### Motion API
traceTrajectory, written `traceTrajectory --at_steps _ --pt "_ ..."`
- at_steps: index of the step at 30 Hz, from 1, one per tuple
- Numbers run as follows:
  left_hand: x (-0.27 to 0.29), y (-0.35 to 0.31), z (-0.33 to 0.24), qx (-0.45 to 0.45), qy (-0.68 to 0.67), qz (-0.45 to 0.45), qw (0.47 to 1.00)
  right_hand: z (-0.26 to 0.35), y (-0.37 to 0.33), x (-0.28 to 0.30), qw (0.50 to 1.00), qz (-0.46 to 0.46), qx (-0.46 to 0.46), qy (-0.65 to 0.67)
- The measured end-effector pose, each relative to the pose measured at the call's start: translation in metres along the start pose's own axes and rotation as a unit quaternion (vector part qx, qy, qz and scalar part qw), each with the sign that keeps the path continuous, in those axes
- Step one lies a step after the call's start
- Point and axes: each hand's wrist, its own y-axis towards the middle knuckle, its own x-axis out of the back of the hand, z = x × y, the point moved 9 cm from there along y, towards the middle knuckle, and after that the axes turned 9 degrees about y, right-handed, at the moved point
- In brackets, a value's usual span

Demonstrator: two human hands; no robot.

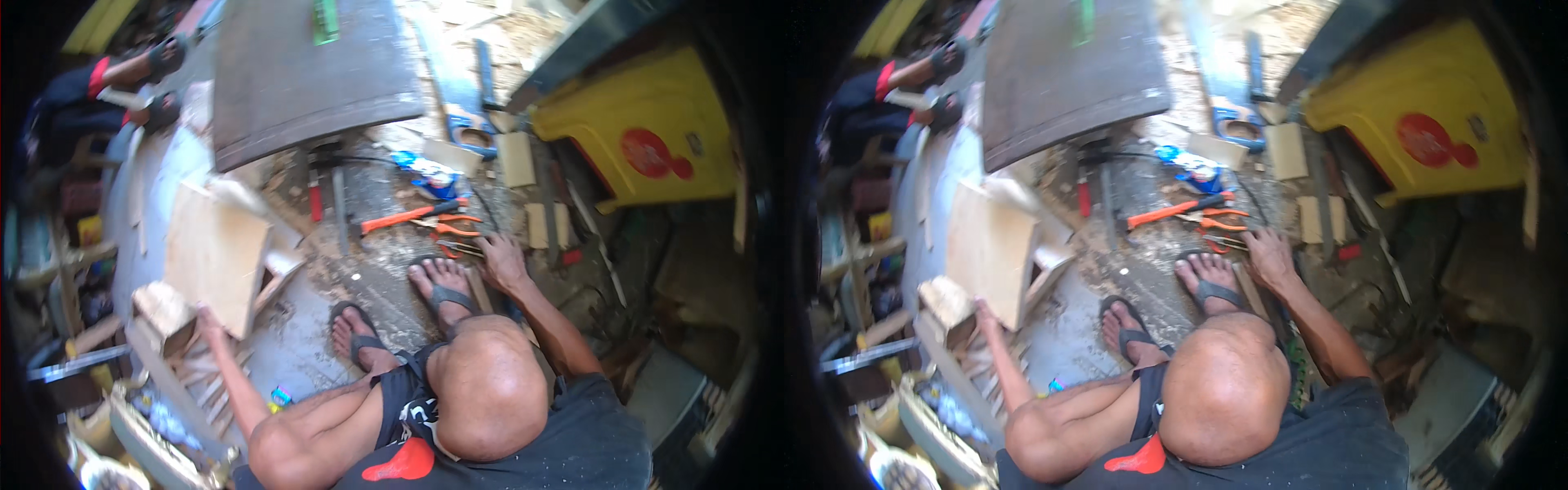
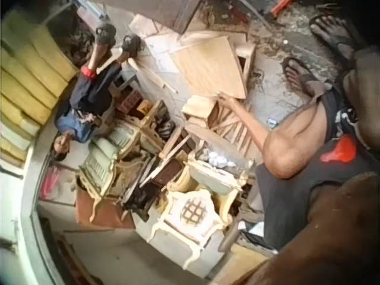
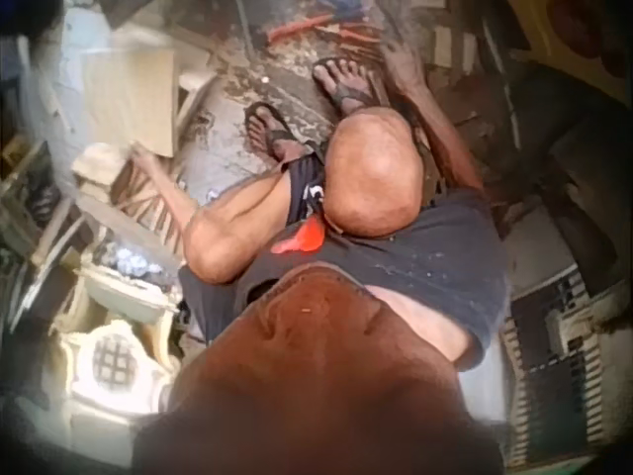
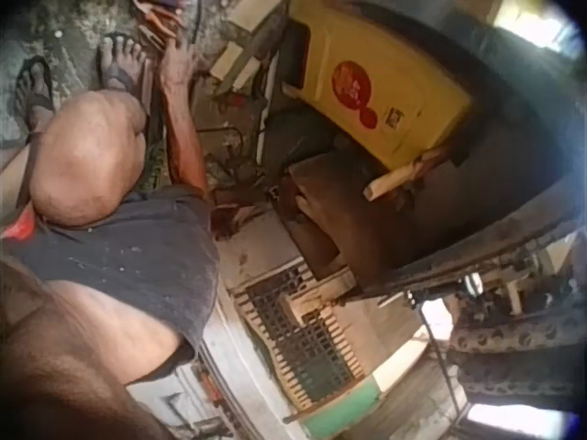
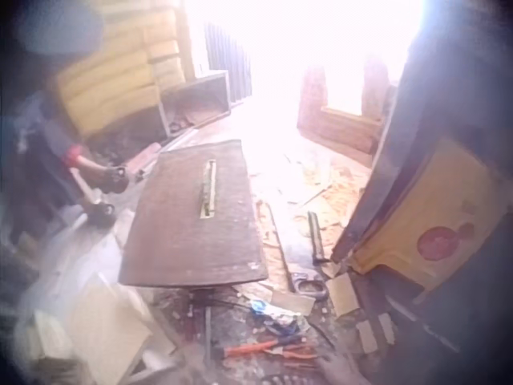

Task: The person assembles a wooden box by cutting wood strips with a table saw, then joining them together with a nail gun and a hammer.

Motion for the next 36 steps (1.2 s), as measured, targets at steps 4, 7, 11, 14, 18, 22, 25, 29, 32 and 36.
traceTrajectory --at_steps 4,7,11,14,18,22,25,29,32,36 --pt "0.026 -0.039 -0.001 0.035 0.063 -0.06 0.996 -0.027 0.003 -0.034 0.997 0.006 -0.06 0.038" --pt "0.074 -0.078 -0.009 0.059 0.278 -0.194 0.939 -0.01 0.005 -0.011 0.989 0.033 -0.043 0.136" --pt "0.026 -0.122 -0.096 -0.12 0.438 -0.299 0.839 0.002 0.006 0.024 0.978 -0.037 -0.017 0.203" --pt "-0.067 -0.127 -0.185 -0.303 0.355 -0.157 0.87 0.025 0.023 0.043 0.966 -0.046 -0.056 0.249" --pt "-0.143 -0.121 -0.248 -0.306 0.532 -0.016 0.789 0.077 0.066 0.02 0.96 0.014 -0.04 0.277" --pt "-0.159 -0.072 -0.25 -0.364 0.497 0.057 0.785 0.141 0.107 -0.009 0.959 0.076 -0.008 0.272" --pt "-0.176 -0.04 -0.265 -0.361 0.55 0.097 0.747 0.189 0.13 -0.032 0.949 0.079 0.052 0.3" --pt "-0.197 -0.051 -0.256 -0.356 0.537 0.195 0.74 0.227 0.148 -0.044 0.947 0.124 0.055 0.291" --pt "-0.191 -0.094 -0.244 -0.457 0.472 0.131 0.742 0.245 0.156 -0.065 0.943 0.139 0.03 0.302" --pt "-0.181 -0.104 -0.238 -0.466 0.402 0.121 0.779 0.285 0.155 -0.081 0.917 0.194 0.079 0.339"
